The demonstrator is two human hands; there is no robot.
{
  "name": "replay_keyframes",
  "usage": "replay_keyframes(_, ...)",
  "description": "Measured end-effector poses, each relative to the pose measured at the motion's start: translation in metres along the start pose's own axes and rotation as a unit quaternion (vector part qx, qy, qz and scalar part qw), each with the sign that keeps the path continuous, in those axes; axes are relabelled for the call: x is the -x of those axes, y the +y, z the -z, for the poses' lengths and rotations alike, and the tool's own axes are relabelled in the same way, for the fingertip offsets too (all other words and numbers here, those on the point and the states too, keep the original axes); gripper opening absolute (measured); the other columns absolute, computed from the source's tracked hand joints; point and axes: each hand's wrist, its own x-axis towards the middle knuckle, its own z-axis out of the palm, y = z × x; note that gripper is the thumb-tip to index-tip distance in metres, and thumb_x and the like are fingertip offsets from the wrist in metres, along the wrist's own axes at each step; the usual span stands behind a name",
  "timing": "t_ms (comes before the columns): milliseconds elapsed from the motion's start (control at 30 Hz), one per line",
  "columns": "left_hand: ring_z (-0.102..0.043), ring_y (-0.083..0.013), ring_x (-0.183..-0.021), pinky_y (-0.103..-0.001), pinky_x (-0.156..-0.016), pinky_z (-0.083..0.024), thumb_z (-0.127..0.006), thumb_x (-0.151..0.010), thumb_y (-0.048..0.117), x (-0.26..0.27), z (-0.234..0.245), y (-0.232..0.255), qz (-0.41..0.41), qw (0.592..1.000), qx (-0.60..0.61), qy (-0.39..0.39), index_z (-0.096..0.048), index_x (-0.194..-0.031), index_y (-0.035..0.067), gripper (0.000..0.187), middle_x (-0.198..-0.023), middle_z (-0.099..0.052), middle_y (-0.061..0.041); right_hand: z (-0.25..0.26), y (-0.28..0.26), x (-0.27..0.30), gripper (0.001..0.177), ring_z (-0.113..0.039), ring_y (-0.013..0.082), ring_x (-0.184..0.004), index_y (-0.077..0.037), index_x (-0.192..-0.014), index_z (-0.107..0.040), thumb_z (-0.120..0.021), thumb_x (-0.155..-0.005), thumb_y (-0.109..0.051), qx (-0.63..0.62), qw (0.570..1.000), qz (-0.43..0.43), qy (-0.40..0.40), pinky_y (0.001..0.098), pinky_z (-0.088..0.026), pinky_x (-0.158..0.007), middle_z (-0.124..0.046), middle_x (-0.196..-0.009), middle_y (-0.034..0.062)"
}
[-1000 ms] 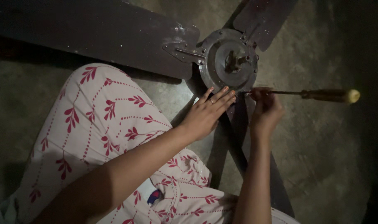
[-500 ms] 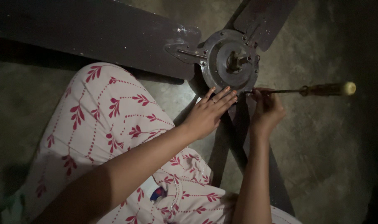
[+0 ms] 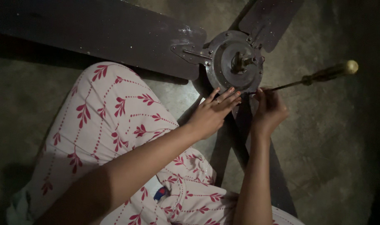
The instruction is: The person attaches fan blades to the motor housing using screws and washers. They align each blade, insert fasteners by hand, and tighten them with a screwdriver.
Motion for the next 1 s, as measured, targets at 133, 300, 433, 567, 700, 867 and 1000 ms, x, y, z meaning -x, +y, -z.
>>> replay_keyframes(133, -0.01, -0.0212, -0.16, -0.048, -0.13, -0.007, -0.063, -0.091, 0.018, -0.002, 0.001, 0.0, 0.009, 1.0, -0.015, -0.02, -0.035, -0.16, 0.01, 0.075, -0.17, -0.024, -0.005, -0.002, -0.005, -0.001, 0.006, -0.076, 0.017, -0.088, 0.008, -0.101, -0.071, -0.066, -0.101, 0.006, 0.021, 1.0, 0.002, 0.006, 0.0317, -0.063, -0.081, -0.076, -0.093, 0.0121)
replay_keyframes(300, -0.01, -0.0202, -0.159, -0.048, -0.129, -0.007, -0.063, -0.09, 0.018, -0.005, 0.005, 0.002, 0.014, 0.999, -0.021, -0.04, -0.034, -0.159, 0.009, 0.076, -0.169, -0.026, -0.006, -0.002, -0.01, -0.003, 0.005, -0.077, 0.0183, -0.084, 0.006, -0.097, -0.073, -0.071, -0.1, 0.002, 0.076, 0.997, -0.014, 0.013, 0.0333, -0.064, -0.077, -0.077, -0.089, 0.0134)
replay_keyframes(433, -0.011, -0.0201, -0.158, -0.048, -0.128, -0.008, -0.064, -0.089, 0.017, -0.005, 0.007, 0.001, 0.012, 0.999, -0.01, -0.044, -0.033, -0.159, 0.01, 0.077, -0.169, -0.026, -0.005, -0.004, -0.011, -0.004, 0.006, -0.078, 0.0184, -0.087, 0.007, -0.098, -0.072, -0.07, -0.1, 0.002, 0.074, 0.997, -0.002, 0.016, 0.0328, -0.064, -0.079, -0.077, -0.09, 0.013)
replay_keyframes(567, -0.011, -0.0206, -0.158, -0.048, -0.129, -0.008, -0.064, -0.089, 0.017, -0.005, 0.006, 0.001, 0.014, 0.999, 0.011, -0.039, -0.034, -0.159, 0.01, 0.076, -0.169, -0.026, -0.005, -0.004, -0.009, -0.004, 0.006, -0.078, 0.0188, -0.087, 0.007, -0.097, -0.072, -0.07, -0.1, 0.002, 0.064, 0.998, -0.009, 0.017, 0.0331, -0.064, -0.078, -0.077, -0.09, 0.0133)
replay_keyframes(700, -0.013, -0.0222, -0.158, -0.049, -0.129, -0.009, -0.064, -0.089, 0.017, -0.004, 0.002, -0.001, 0.007, 1.0, 0.004, -0.015, -0.036, -0.158, 0.011, 0.074, -0.169, -0.027, -0.006, -0.004, -0.001, -0.001, 0.006, -0.078, 0.0163, -0.089, 0.007, -0.099, -0.071, -0.068, -0.101, 0.003, 0.069, 0.997, -0.007, 0.022, 0.0311, -0.063, -0.08, -0.077, -0.092, 0.0116)
replay_keyframes(867, -0.015, -0.0214, -0.158, -0.048, -0.129, -0.009, -0.063, -0.089, 0.017, -0.002, -0.001, -0.001, 0.005, 1.0, -0.023, 0.0, -0.038, -0.159, 0.011, 0.075, -0.169, -0.028, -0.004, -0.006, 0.014, -0.003, 0.004, -0.073, 0.0134, -0.088, 0.008, -0.101, -0.07, -0.066, -0.101, 0.006, 0.004, 1.0, -0.008, 0.028, 0.0281, -0.059, -0.081, -0.075, -0.092, 0.0101)
replay_keyframes(1000, -0.014, -0.0229, -0.159, -0.048, -0.13, -0.009, -0.062, -0.091, 0.017, 0.0, -0.003, -0.001, 0.002, 1.0, -0.022, 0.011, -0.038, -0.159, 0.011, 0.073, -0.17, -0.028, -0.004, -0.008, 0.017, -0.002, 0.005, -0.072, 0.0146, -0.086, 0.01, -0.101, -0.071, -0.067, -0.099, 0.008, 0.035, 0.999, 0.009, 0.035, 0.0295, -0.058, -0.079, -0.076, -0.091, 0.0121)
